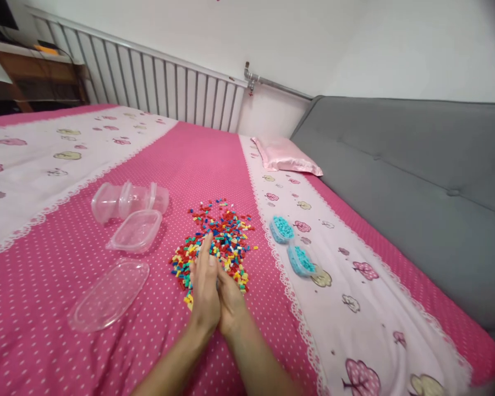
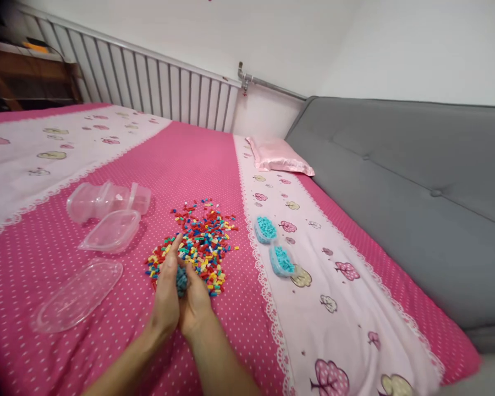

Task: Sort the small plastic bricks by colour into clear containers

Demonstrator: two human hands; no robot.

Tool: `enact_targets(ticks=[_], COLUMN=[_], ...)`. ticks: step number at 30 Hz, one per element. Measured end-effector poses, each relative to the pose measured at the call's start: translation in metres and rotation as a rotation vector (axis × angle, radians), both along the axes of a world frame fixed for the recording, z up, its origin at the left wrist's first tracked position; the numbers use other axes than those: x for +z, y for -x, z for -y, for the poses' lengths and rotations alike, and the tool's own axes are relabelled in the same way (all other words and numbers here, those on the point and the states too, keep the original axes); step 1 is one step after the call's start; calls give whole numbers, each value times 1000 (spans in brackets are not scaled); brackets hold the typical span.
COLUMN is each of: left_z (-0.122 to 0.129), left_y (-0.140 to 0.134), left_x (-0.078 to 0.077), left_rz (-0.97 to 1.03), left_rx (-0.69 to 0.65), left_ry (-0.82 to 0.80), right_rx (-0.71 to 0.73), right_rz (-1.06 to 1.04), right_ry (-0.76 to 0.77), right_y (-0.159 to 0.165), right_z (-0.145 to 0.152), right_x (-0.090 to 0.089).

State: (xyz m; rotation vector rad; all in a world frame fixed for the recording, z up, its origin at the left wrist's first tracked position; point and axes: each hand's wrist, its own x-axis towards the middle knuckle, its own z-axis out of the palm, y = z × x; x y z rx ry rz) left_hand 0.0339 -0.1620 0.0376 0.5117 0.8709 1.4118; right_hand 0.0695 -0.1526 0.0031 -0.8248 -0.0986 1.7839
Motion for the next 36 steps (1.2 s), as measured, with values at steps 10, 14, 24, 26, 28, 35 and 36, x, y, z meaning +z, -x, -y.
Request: enact_targets(ticks=[10, 14, 24, 26, 28, 35, 36], left_z=[-8, -14, -17, -18, -20, -66, -76], left_y=[62, 97, 108, 109, 107, 68, 61], left_x=[-26, -65, -89, -87, -80, -28, -22], left_rz=[-1265, -1486, -1587, -1580, -1559, -1256, -1203], left_rx=[249, 106, 55, 60, 69, 332, 339], left_ry=[-801, -767, -664, -667, -655, -505, -499], right_rx=[-375, -665, -721, -767, -806, -251, -221], right_rz=[-225, 2, 824, 889, 914, 1305, 1369], right_ry=[-28, -113, 11, -16, -105, -506, -527], right_y=[-105, -184, -249, -240, -229, -178, -171], right_z=[37, 35, -27, -24, -19, -50, -63], right_x=[15, 31, 14, 16, 23, 27, 22])
